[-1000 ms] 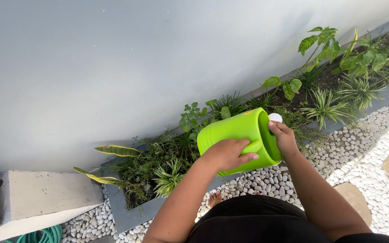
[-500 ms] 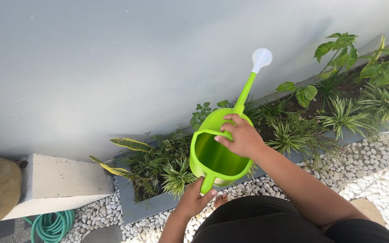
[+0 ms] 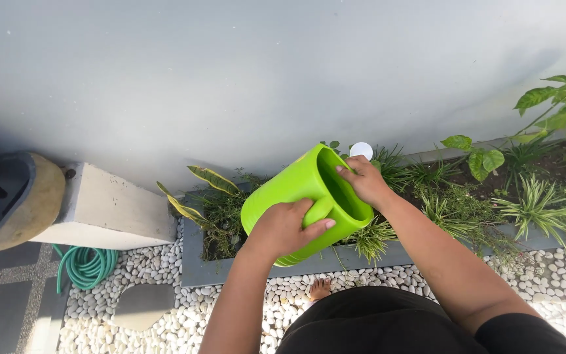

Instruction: Watering various plants in an outdoor planter box using a green watering can.

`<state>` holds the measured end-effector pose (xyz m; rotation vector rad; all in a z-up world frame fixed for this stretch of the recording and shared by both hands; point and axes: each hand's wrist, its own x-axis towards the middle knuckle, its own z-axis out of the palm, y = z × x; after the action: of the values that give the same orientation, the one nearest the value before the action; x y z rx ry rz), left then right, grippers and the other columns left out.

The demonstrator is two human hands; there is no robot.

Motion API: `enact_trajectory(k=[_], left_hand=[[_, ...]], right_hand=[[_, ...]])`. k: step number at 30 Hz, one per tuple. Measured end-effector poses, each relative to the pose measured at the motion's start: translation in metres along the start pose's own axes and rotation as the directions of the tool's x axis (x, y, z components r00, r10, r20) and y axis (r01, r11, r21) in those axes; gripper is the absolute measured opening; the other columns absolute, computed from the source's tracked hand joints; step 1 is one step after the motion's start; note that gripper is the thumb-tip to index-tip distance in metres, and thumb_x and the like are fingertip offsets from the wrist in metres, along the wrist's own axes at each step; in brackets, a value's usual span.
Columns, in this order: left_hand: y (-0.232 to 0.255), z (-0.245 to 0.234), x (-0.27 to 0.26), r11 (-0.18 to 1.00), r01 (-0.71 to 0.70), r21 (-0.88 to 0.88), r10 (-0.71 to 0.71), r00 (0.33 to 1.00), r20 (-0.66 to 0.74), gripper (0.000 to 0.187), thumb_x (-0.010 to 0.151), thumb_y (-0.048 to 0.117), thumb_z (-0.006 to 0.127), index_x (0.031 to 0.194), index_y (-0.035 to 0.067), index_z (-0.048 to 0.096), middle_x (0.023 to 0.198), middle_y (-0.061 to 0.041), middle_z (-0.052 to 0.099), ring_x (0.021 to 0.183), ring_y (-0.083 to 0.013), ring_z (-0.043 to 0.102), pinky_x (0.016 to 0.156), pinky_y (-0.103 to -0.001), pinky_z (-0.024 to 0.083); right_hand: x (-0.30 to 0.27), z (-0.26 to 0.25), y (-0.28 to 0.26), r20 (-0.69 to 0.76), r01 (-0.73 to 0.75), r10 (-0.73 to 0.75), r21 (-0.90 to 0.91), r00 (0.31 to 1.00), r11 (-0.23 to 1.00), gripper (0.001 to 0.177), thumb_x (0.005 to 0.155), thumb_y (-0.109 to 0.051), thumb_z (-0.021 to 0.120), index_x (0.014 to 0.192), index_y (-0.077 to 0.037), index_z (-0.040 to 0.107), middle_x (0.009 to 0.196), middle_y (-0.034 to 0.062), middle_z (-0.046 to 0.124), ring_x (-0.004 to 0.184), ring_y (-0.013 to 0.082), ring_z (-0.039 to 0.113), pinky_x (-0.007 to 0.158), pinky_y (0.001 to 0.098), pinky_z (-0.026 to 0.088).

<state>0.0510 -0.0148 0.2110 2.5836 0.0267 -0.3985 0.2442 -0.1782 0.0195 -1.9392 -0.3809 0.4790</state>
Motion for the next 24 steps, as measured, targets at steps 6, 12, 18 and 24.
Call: enact_trajectory(k=[6, 12, 18, 24], left_hand=[[0.024, -0.001, 0.005, 0.999, -0.046, 0.026, 0.046, 0.999, -0.018, 0.063, 0.098, 0.053, 0.052, 0.124, -0.003, 0.066, 0.103, -0.030, 0.074, 0.103, -0.0480, 0.071, 0.091, -0.057, 0.056], [0.013, 0.018, 0.017, 0.993, -0.075, 0.089, 0.080, 0.995, -0.052, 0.065, 0.098, 0.060, 0.048, 0.123, 0.003, 0.067, 0.097, -0.023, 0.075, 0.098, -0.0415, 0.073, 0.088, -0.051, 0.058], [-0.040, 0.058, 0.011, 0.997, -0.069, 0.023, 0.072, 0.980, -0.184, 0.057, 0.096, 0.060, 0.055, 0.113, 0.007, 0.069, 0.090, -0.021, 0.075, 0.091, -0.0405, 0.074, 0.083, -0.051, 0.059], [-0.104, 0.131, -0.019, 0.919, 0.086, -0.384, -0.146, 0.981, -0.131, 0.045, 0.095, 0.051, 0.064, 0.113, 0.010, 0.061, 0.088, -0.022, 0.069, 0.088, -0.0435, 0.071, 0.075, -0.052, 0.053]], right_hand=[[0.000, -0.010, 0.012, -0.010, -0.037, 0.037, 0.046, 0.999, 0.998, 0.038, 0.105, -0.045, 0.061, 0.097, -0.009, 0.069, 0.130, 0.0090, 0.059, 0.132, 0.0378, 0.053, 0.111, 0.0521, 0.040], [0.001, -0.013, 0.017, -0.019, -0.032, 0.033, 0.050, 0.999, 0.998, 0.039, 0.107, -0.041, 0.059, 0.094, -0.005, 0.066, 0.129, 0.0134, 0.057, 0.129, 0.0402, 0.053, 0.109, 0.0522, 0.040], [-0.024, -0.018, -0.018, -0.049, 0.001, -0.008, -0.156, 0.999, 0.988, 0.038, 0.106, -0.036, 0.059, 0.089, -0.003, 0.066, 0.122, 0.0173, 0.058, 0.122, 0.0434, 0.058, 0.103, 0.0503, 0.046], [-0.057, -0.013, -0.094, 0.162, 0.121, -0.026, -0.614, 0.986, 0.780, 0.035, 0.099, -0.032, 0.060, 0.123, -0.009, 0.070, 0.134, 0.0147, 0.051, 0.117, 0.0488, 0.062, 0.098, 0.0512, 0.054]])
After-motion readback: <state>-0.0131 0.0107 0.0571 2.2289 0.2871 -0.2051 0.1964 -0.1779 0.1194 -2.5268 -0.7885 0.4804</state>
